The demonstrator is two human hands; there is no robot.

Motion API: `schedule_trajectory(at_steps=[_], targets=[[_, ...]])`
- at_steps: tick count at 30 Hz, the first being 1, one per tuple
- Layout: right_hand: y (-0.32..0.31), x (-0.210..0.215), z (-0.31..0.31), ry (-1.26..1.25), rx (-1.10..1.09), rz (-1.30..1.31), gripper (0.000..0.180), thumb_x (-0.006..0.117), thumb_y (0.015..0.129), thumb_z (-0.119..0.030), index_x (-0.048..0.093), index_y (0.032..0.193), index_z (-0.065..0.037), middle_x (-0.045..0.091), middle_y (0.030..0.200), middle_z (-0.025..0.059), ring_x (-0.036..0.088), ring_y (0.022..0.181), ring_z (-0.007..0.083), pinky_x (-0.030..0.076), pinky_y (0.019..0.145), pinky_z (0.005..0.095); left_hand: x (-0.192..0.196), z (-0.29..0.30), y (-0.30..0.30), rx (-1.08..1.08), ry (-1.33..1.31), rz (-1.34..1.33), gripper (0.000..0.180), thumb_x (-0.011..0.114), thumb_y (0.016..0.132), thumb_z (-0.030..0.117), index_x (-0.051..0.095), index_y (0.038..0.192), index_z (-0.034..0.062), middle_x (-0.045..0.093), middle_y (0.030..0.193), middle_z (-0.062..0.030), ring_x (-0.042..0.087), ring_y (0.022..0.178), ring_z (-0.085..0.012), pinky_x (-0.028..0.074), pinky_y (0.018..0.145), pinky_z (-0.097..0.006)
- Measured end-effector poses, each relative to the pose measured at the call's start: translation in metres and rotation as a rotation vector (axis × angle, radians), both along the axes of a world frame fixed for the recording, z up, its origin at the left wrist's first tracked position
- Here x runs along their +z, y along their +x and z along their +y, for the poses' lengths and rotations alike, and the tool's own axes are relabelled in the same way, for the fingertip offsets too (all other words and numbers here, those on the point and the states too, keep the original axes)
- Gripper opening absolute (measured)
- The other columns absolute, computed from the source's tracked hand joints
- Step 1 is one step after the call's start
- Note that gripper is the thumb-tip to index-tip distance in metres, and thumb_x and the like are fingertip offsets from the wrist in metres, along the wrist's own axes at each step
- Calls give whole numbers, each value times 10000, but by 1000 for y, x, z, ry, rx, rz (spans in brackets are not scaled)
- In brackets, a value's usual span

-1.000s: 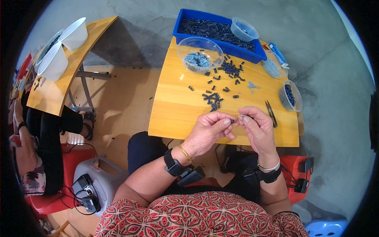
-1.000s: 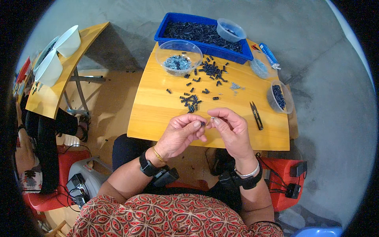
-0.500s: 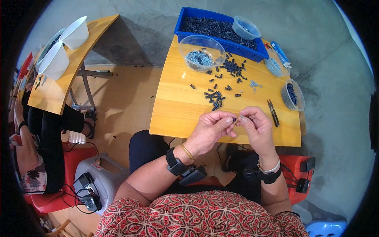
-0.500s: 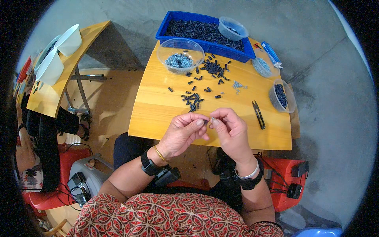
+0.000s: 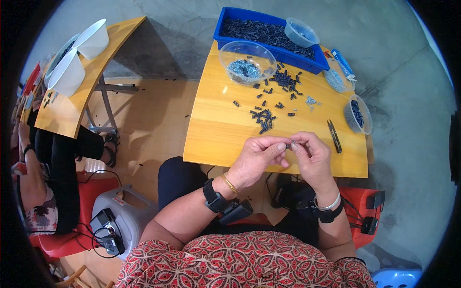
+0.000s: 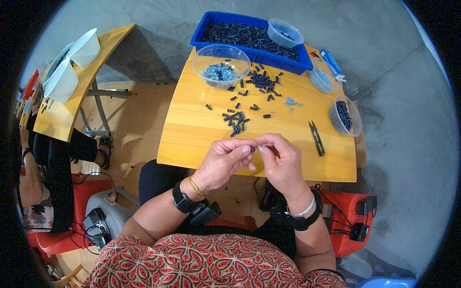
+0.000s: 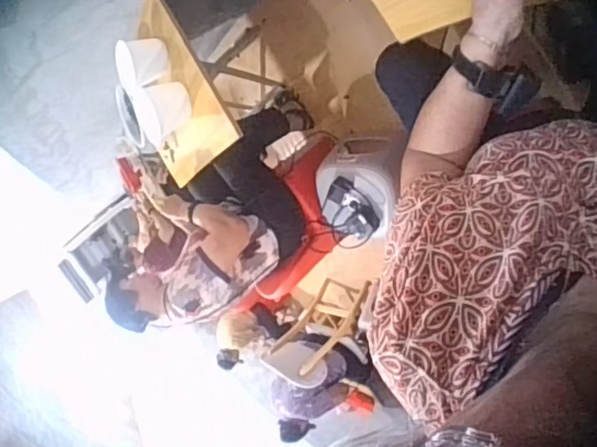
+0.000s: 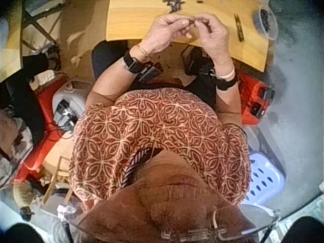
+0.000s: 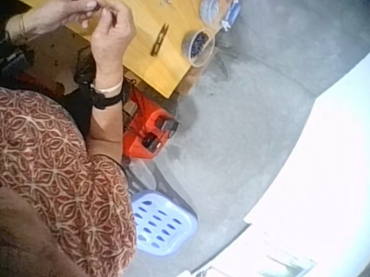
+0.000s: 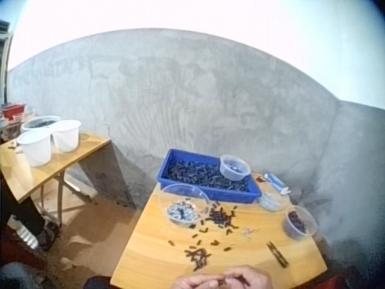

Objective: Assembling small black plastic components by hand.

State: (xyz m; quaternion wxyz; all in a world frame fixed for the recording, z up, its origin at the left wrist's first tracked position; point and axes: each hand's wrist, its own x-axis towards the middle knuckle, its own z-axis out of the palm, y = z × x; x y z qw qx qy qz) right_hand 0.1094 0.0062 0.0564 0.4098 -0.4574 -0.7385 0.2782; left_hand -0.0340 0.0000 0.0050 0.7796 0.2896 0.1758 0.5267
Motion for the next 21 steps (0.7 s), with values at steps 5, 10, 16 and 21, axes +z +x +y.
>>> schedule_trajectory(at_steps=[5, 10, 16, 21], targets=[[9, -4, 1, -102, 12, 110, 63, 544, 783, 26, 544, 841, 4, 579, 743, 40, 555, 667, 86, 459, 606, 216, -5, 2, 1, -45, -14, -133, 195, 477, 862, 86, 566, 1005, -14, 560, 756, -44, 541, 680, -108, 516, 661, -286], [9, -2, 0, -213, 22, 293, 53, 538, 809, -11, 534, 859, 7, 563, 748, 30, 546, 678, 89, 462, 624, 217, -4, 1, 1, -41, -57, -181, 167, 486, 854, 78, 570, 976, -1, 572, 763, -52, 564, 693, -125, 528, 686, -311], [10, -6, 0, -248, 30, 388, 60, 535, 814, -21, 539, 867, 8, 560, 753, 31, 537, 671, 90, 468, 635, 222, -2, 1, 2, -18, -59, -122, 150, 495, 847, 60, 570, 963, 4, 585, 780, -62, 576, 720, -127, 531, 700, -332], [7, -7, 0, -254, 36, 385, 54, 541, 814, -26, 549, 854, 8, 563, 753, 32, 531, 672, 85, 468, 634, 224, -1, 0, 1, -12, -38, -98, 144, 498, 842, 47, 569, 959, 1, 593, 800, -72, 579, 720, -124, 535, 696, -337]])
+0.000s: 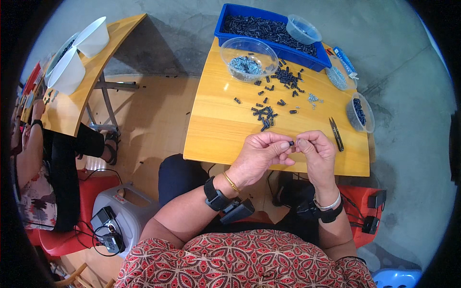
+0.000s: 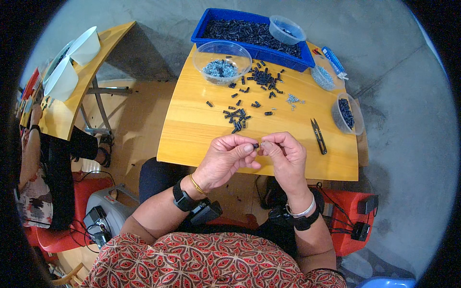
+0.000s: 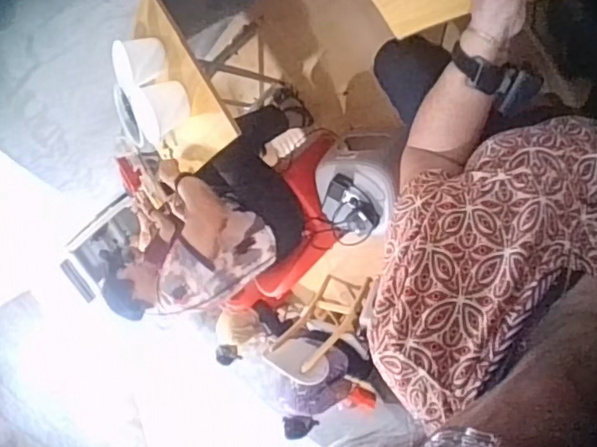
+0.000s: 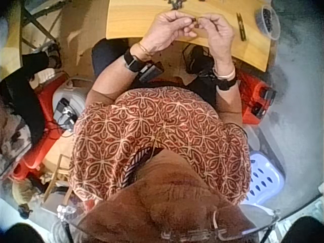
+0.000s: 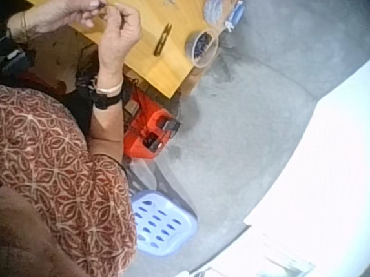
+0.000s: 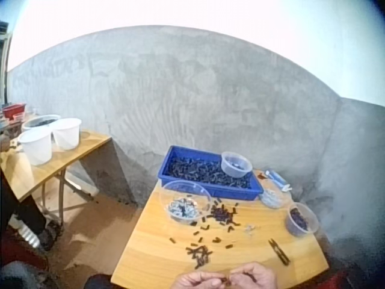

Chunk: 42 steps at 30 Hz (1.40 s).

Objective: Assembling small black plastic components by hand.

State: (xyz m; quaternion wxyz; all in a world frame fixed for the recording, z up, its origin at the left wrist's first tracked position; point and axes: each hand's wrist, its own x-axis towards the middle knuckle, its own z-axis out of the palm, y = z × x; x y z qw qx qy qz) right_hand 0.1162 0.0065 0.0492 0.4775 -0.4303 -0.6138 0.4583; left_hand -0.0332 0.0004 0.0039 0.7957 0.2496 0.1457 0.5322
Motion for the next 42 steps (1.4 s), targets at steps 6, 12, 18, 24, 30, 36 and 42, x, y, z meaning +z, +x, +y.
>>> schedule_trajectory(at_steps=[6, 12, 18, 24, 30, 36, 42], targets=[[1, -2, 0, 42, -1, -57, 51, 550, 816, -40, 540, 835, 7, 563, 751, 23, 530, 671, 82, 452, 627, 210, 1, 0, 2, 7, 12, -3, 140, 513, 833, 42, 571, 950, -8, 598, 818, -86, 580, 722, -129, 536, 694, -335], [-5, -1, -2, 278, -62, -271, 29, 554, 794, -7, 527, 788, 1, 564, 712, 43, 530, 631, 100, 433, 586, 219, -2, -1, 2, 44, 11, 39, 126, 524, 825, 30, 573, 931, -15, 590, 795, -86, 566, 698, -122, 540, 680, -323], [-7, 7, -4, 442, -58, -428, 44, 549, 766, 28, 516, 756, 1, 552, 681, 75, 535, 604, 133, 427, 553, 234, -2, -2, 6, 79, 24, 114, 107, 527, 821, 21, 578, 906, -17, 582, 762, -72, 555, 671, -115, 542, 667, -318], [-7, 7, -5, 375, -46, -390, 56, 546, 762, 40, 511, 751, -2, 546, 675, 69, 530, 596, 130, 422, 545, 230, -3, -2, 4, 71, 37, 116, 101, 530, 821, 25, 580, 897, -18, 584, 750, -70, 559, 659, -112, 544, 651, -311], [-8, 6, -8, 358, -26, -359, 52, 539, 767, 51, 511, 754, 9, 549, 686, 61, 524, 613, 109, 423, 556, 221, -4, -3, 5, 79, 47, 133, 94, 531, 824, 35, 580, 883, -19, 584, 735, -69, 565, 647, -114, 543, 636, -304], [1, -3, -12, 216, -42, -319, 142, 511, 821, -13, 555, 950, 29, 580, 777, 74, 536, 673, 110, 431, 611, 216, -5, -2, 4, 61, 24, 72, 97, 523, 829, 39, 576, 887, -18, 584, 736, -69, 563, 652, -114, 539, 642, -301], [-5, 10, -15, 355, 16, -552, 438, 426, 886, -287, 424, 1179, 38, 541, 971, 175, 532, 867, 267, 428, 768, 333, -4, 0, 4, 54, -16, 55, 104, 528, 827, 45, 572, 899, -15, 584, 745, -63, 550, 655, -109, 530, 641, -293]])
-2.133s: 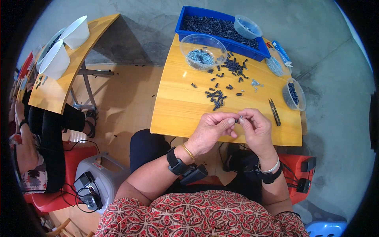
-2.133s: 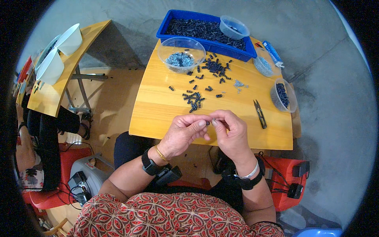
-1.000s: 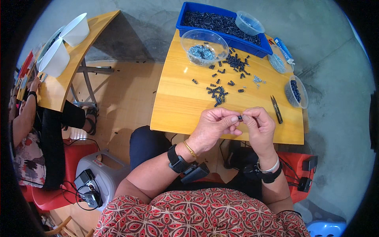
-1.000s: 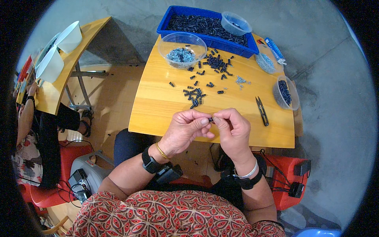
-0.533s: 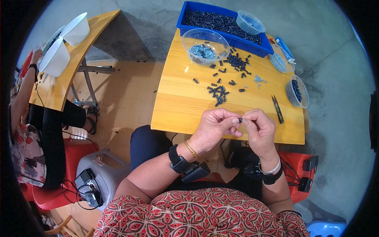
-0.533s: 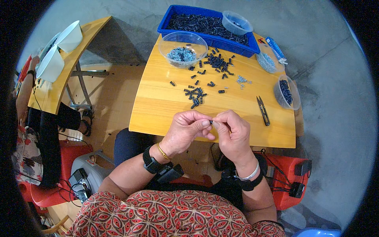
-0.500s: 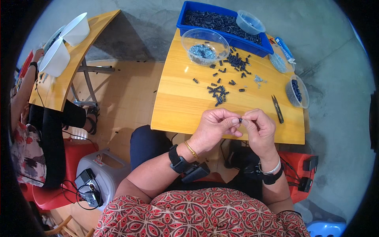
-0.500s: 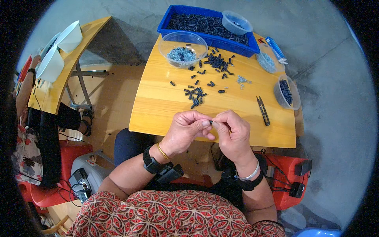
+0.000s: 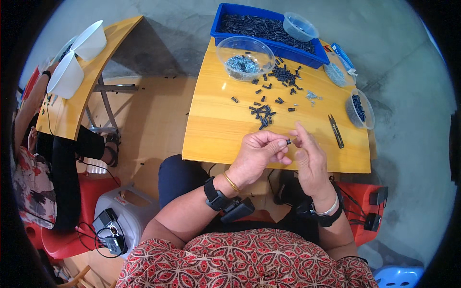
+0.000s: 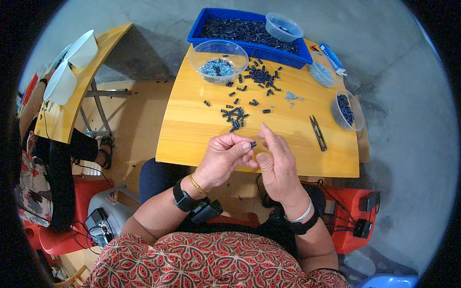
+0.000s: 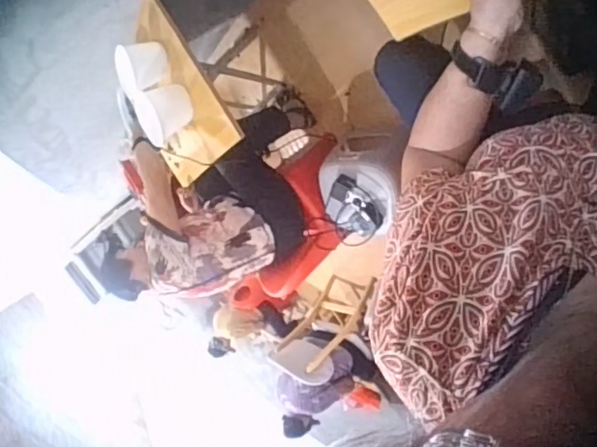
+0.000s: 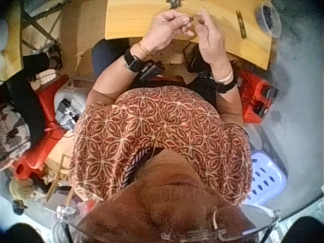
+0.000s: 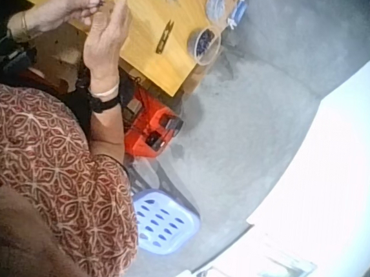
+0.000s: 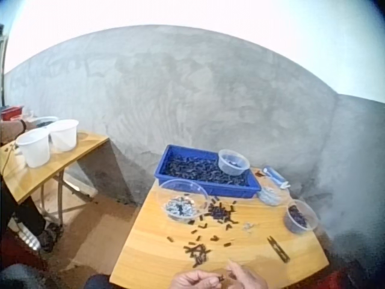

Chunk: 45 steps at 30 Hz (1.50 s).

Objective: Assembling small black plastic components by hand.

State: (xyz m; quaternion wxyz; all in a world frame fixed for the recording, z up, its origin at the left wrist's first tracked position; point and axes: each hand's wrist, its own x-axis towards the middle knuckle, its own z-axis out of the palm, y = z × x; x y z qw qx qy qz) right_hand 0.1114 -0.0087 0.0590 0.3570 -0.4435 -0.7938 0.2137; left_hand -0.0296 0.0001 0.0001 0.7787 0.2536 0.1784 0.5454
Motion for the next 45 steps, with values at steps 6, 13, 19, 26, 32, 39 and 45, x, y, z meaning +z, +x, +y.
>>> schedule_trajectory(at_steps=[6, 13, 19, 26, 32, 39, 45], targets=[[-1, 0, -3, 106, 62, -237, 596, 393, 854, -430, 387, 1200, 54, 494, 1046, 211, 492, 923, 352, 406, 796, 386, 1, -1, 2, 41, 8, 100, 81, 539, 823, 42, 581, 876, -2, 588, 750, -55, 544, 646, -95, 481, 586, -211], [-5, -4, -10, 99, 58, -272, 614, 425, 839, -418, 342, 1238, 40, 509, 992, 201, 497, 884, 345, 410, 763, 397, -1, -4, 1, 73, 17, 202, 53, 544, 819, 37, 582, 842, 8, 594, 753, -47, 537, 641, -79, 472, 589, -195], [-4, -11, -8, -74, 29, -178, 541, 461, 859, -311, 321, 1260, 24, 505, 1012, 209, 512, 892, 322, 418, 754, 371, 3, -4, 0, 88, 30, 237, 67, 531, 830, 47, 579, 850, 4, 591, 727, -47, 552, 633, -91, 483, 597, -210], [0, 5, 30, -36, -57, -31, 113, 519, 793, -68, 553, 843, 28, 569, 729, 151, 576, 664, 251, 439, 599, 309, 21, -15, -18, -182, 243, 170, 111, 523, 840, 68, 578, 906, -3, 597, 740, -59, 602, 634, -127, 463, 570, -208], [-43, 10, 76, -36, 94, -156, 54, 540, 741, -32, 547, 781, 4, 562, 732, 150, 557, 662, 291, 439, 594, 339, 22, -19, -32, -227, 305, 114, 107, 540, 831, 73, 580, 896, -2, 598, 738, -56, 602, 638, -125, 447, 583, -199], [-88, -19, 109, 115, 262, -310, 108, 554, 733, -49, 544, 822, 12, 560, 774, 180, 545, 720, 337, 437, 641, 376, 22, -19, -46, -211, 376, 54, 104, 548, 825, 77, 579, 887, 0, 597, 766, -66, 604, 648, -131, 432, 576, -205], [-98, -24, 125, 186, 315, -459, 109, 549, 736, -58, 530, 821, 8, 547, 806, 189, 525, 782, 355, 423, 687, 410, 22, -18, -47, -206, 323, 13, 101, 543, 824, 61, 577, 898, 1, 595, 785, -72, 606, 655, -140, 428, 578, -202]])
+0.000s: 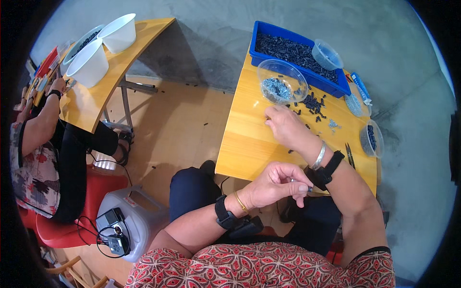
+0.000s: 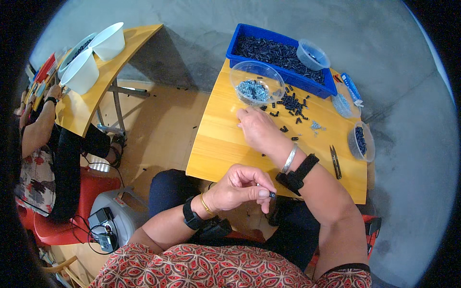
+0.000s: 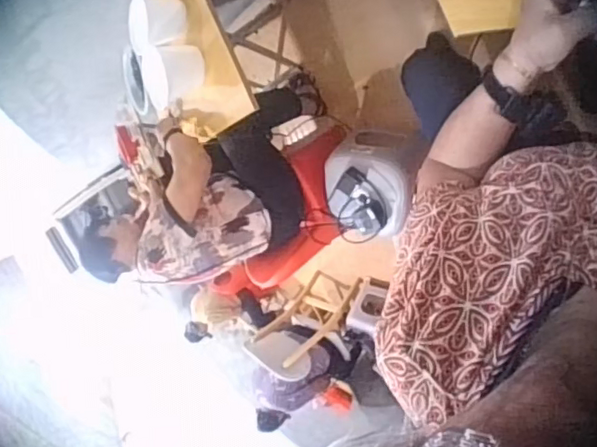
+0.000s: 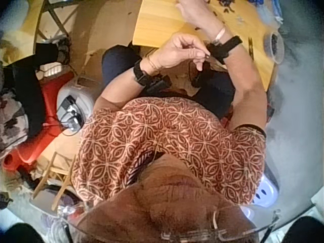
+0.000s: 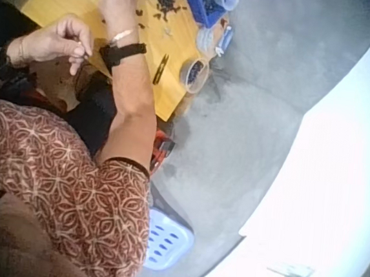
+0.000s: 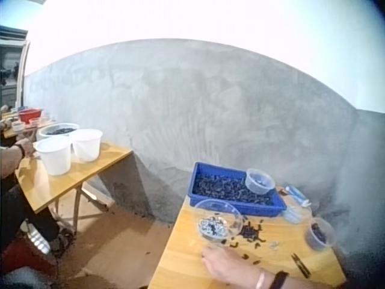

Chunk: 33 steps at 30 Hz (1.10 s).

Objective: Assembling small black plastic components by hand.

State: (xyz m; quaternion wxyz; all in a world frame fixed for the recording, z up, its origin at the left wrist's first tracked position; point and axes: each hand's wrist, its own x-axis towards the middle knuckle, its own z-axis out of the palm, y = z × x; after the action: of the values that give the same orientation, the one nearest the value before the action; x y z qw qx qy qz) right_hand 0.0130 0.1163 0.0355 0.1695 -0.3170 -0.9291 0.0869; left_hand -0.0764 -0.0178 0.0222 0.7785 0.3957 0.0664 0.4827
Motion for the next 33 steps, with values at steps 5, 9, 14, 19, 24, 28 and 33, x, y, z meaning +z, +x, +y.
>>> schedule_trajectory(at_steps=[5, 9, 14, 19, 24, 28, 33], targets=[[4, 1, 0, -79, -18, -65, 72, 525, 740, -23, 510, 801, 12, 542, 777, 176, 543, 696, 315, 435, 627, 377, -7, 5, 2, 37, -106, -86, 109, 526, 831, 54, 573, 906, -10, 566, 748, -71, 584, 649, -146, 489, 609, -258], [36, 41, -37, -359, -238, 245, 55, 512, 775, -23, 491, 818, 3, 533, 720, 112, 539, 636, 194, 434, 570, 311, -10, 8, 9, 58, -198, -192, 118, 519, 832, 55, 572, 921, -4, 528, 706, -58, 485, 625, -116, 516, 620, -313], [91, 54, -98, -632, -302, 880, 39, 509, 817, -47, 485, 830, -20, 495, 692, -7, 475, 617, 52, 388, 549, 190, -6, 8, 17, 62, -195, -188, 129, 520, 837, 78, 573, 926, 1, 532, 704, -55, 496, 631, -117, 514, 622, -307], [111, 60, -152, -793, -281, 1120, 30, 482, 828, -35, 479, 838, -7, 500, 729, 25, 481, 618, 80, 433, 577, 223, 5, -1, 29, 102, -139, -129, 141, 519, 841, 97, 571, 933, 4, 535, 701, -50, 508, 635, -119, 515, 625, -309], [122, 80, -183, -846, -162, 1284, 41, 475, 839, -41, 481, 855, -4, 503, 744, 34, 482, 645, 83, 445, 593, 241, 32, -27, 43, 106, -63, -60, 142, 511, 845, 82, 565, 942, -6, 535, 703, -57, 506, 625, -119, 516, 625, -307], [130, 88, -200, -793, -82, 1303, 77, 488, 848, -57, 493, 901, -1, 511, 762, 43, 483, 664, 90, 450, 610, 256, 57, -50, 48, 110, -16, 46, 142, 512, 843, 74, 563, 945, -12, 532, 707, -58, 499, 623, -117, 518, 625, -310], [132, 91, -215, -844, -10, 1415, 97, 506, 847, -73, 496, 916, -4, 519, 776, 44, 486, 655, 100, 454, 611, 260, 76, -70, 49, 95, 47, 84, 148, 520, 844, 75, 565, 949, -18, 577, 756, -58, 589, 654, -137, 518, 635, -270]])
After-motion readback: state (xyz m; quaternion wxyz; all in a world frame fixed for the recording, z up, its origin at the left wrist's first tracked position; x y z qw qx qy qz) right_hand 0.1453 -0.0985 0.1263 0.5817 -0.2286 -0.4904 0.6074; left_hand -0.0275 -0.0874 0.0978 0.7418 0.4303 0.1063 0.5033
